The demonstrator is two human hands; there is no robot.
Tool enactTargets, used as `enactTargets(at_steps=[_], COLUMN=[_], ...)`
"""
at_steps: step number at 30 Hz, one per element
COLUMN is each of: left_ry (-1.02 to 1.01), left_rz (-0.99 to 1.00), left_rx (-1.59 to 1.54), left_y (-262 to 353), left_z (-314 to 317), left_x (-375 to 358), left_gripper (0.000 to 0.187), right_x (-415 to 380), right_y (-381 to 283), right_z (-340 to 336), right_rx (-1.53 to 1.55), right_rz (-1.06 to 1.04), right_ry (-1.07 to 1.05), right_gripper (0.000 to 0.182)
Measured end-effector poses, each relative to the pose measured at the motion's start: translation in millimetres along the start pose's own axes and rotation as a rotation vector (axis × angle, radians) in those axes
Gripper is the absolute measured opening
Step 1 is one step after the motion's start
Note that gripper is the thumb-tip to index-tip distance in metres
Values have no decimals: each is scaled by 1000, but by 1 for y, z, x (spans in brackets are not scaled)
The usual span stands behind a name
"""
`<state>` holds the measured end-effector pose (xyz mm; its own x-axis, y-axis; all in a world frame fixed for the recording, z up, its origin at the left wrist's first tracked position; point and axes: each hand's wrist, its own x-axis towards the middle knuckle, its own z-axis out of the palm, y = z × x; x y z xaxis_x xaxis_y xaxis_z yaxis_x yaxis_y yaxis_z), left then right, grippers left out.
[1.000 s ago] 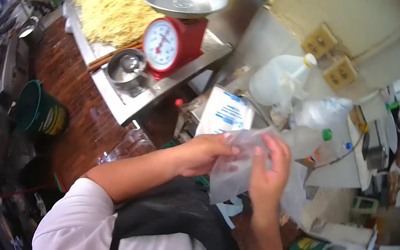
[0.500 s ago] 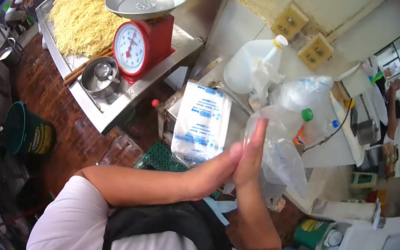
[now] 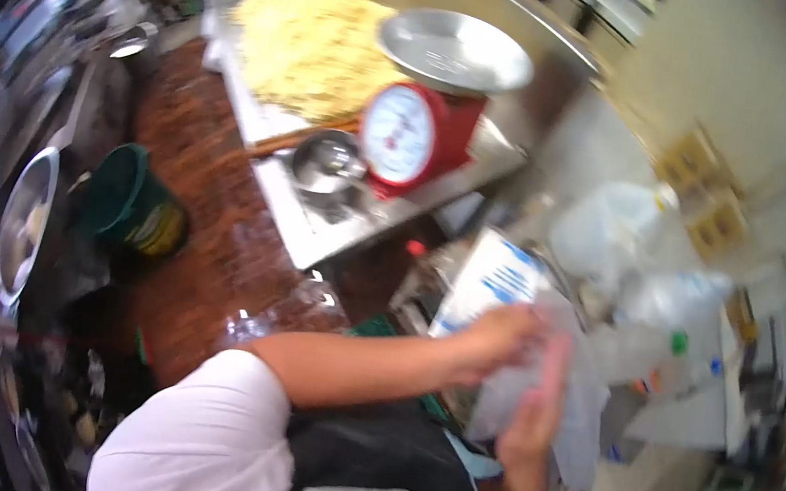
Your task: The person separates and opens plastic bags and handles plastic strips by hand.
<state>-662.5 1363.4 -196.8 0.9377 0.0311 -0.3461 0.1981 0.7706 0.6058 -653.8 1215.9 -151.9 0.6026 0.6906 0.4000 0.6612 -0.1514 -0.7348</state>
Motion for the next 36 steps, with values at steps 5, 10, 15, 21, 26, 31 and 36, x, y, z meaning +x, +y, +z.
enactTargets(at_steps=[5, 10, 15, 21, 26, 31, 36], left_ry=[-134, -222, -404, -241, -191, -338, -330], left_rz=[515, 495, 508, 566, 241, 93, 66], left_rx=[269, 329, 82, 307, 162, -276, 152], left_y=[-10, -3, -10, -18, 19, 44, 11], left_z=[32, 40, 59, 62, 43, 28, 31], left_x=[-26, -35, -43, -35, -34, -39, -51], left_gripper=[45, 48, 58, 73, 64, 54, 40], right_x=[20, 38, 32, 28, 20, 26, 18], right_y=[-3, 6, 12, 47, 17, -14, 10], right_z=[-9, 3, 11, -2, 35, 16, -6], right_rx=[-78, 36, 335, 207, 11, -151, 105], right_rz=[81, 50, 107, 136, -3, -4, 239], right_ry=[172, 286, 373, 167, 176, 0, 195], right_gripper=[44, 47, 60, 62, 69, 70, 51])
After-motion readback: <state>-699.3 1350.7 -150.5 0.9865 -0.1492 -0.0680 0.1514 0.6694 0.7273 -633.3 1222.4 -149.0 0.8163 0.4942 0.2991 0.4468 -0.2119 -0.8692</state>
